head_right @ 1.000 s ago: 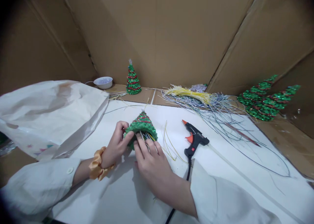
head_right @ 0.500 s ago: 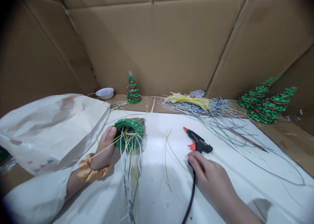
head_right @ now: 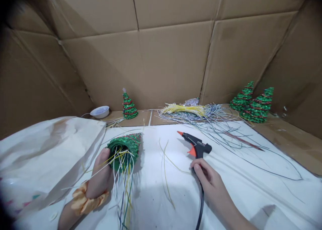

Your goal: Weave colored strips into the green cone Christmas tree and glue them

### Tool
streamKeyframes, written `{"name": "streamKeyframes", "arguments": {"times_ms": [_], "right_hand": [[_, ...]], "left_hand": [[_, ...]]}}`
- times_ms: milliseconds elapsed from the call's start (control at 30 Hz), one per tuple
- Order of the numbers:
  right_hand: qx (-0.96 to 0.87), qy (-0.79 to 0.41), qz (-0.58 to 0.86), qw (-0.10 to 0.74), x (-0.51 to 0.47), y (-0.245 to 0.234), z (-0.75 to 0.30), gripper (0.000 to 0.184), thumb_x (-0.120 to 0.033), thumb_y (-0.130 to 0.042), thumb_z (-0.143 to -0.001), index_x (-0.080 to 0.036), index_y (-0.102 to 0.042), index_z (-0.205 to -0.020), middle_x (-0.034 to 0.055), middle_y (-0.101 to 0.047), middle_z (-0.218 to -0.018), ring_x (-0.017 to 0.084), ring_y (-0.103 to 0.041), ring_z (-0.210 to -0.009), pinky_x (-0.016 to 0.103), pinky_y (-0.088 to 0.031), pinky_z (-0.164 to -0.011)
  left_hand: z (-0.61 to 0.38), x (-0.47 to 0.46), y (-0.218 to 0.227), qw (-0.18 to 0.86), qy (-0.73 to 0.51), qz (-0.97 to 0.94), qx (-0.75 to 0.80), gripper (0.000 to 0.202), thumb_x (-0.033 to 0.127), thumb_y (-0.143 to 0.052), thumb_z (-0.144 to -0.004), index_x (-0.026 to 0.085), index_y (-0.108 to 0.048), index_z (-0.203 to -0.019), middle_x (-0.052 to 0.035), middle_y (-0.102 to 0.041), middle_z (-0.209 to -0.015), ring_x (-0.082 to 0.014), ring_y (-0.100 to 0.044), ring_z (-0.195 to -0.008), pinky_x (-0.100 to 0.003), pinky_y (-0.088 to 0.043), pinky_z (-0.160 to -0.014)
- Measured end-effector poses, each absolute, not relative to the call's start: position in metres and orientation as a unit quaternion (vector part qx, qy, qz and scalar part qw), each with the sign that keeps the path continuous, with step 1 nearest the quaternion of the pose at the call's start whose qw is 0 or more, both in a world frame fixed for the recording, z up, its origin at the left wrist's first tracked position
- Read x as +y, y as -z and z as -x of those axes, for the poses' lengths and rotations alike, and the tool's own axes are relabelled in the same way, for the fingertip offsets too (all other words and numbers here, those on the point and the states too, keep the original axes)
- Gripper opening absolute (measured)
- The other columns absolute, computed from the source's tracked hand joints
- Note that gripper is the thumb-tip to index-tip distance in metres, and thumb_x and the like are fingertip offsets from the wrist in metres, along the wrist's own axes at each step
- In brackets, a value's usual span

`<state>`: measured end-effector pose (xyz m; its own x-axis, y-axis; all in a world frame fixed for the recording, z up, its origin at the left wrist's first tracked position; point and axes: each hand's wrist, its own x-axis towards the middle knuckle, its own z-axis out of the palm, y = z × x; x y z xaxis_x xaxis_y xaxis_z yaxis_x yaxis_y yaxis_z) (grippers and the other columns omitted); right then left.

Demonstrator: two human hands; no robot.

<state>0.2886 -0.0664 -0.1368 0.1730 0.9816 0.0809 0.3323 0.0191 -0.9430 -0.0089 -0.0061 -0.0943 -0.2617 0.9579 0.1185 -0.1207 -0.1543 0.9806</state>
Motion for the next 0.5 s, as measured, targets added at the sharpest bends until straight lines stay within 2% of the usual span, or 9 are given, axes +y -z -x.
{"name": "streamKeyframes", "arguments": {"times_ms": [100,200,367,500], "right_hand": [[-0.496,-0.348,0.555,0.570,-0.068,0.138,-0.279,0.025,-0.043,-0.054,-0.082,-0.025,-0.039,-0.092,0.0032,-0.061,-0.092,0.017,-0.058,-0.086,0.029,-0.045,-0.077],[-0.466,-0.381,0.502,0.621,-0.068,0.134,-0.270,0.033,-0.039,-0.058,-0.080,-0.028,-0.030,-0.093,0.0027,-0.062,-0.094,0.017,-0.060,-0.088,0.033,-0.047,-0.078],[-0.527,-0.449,0.485,0.535,-0.061,0.114,-0.263,0.034,-0.040,-0.056,-0.081,-0.022,-0.043,-0.106,0.0077,-0.061,-0.092,0.019,-0.058,-0.088,0.032,-0.047,-0.077],[-0.515,-0.501,0.457,0.525,-0.049,0.095,-0.248,0.037,-0.042,-0.056,-0.081,-0.021,-0.046,-0.109,0.0049,-0.060,-0.084,0.016,-0.056,-0.077,0.027,-0.045,-0.068]], "left_hand": [[0.008,-0.006,0.092,0.445,-0.632,-0.414,0.481,0.025,0.042,-0.048,-0.083,0.019,-0.044,-0.074,0.0070,-0.045,-0.052,-0.0075,-0.044,-0.041,-0.022,-0.041,-0.046],[0.008,-0.005,0.093,0.446,-0.640,-0.409,0.473,0.024,0.041,-0.049,-0.083,0.019,-0.043,-0.074,0.0075,-0.044,-0.051,-0.0073,-0.043,-0.040,-0.021,-0.040,-0.044],[0.010,-0.004,0.104,0.467,-0.655,-0.396,0.444,0.024,0.043,-0.051,-0.082,0.020,-0.046,-0.078,0.0062,-0.047,-0.055,-0.0087,-0.048,-0.046,-0.020,-0.039,-0.044],[0.013,-0.003,0.110,0.464,-0.652,-0.397,0.450,0.025,0.044,-0.051,-0.081,0.020,-0.046,-0.078,0.0060,-0.047,-0.057,-0.0079,-0.045,-0.044,-0.020,-0.038,-0.043]]}}
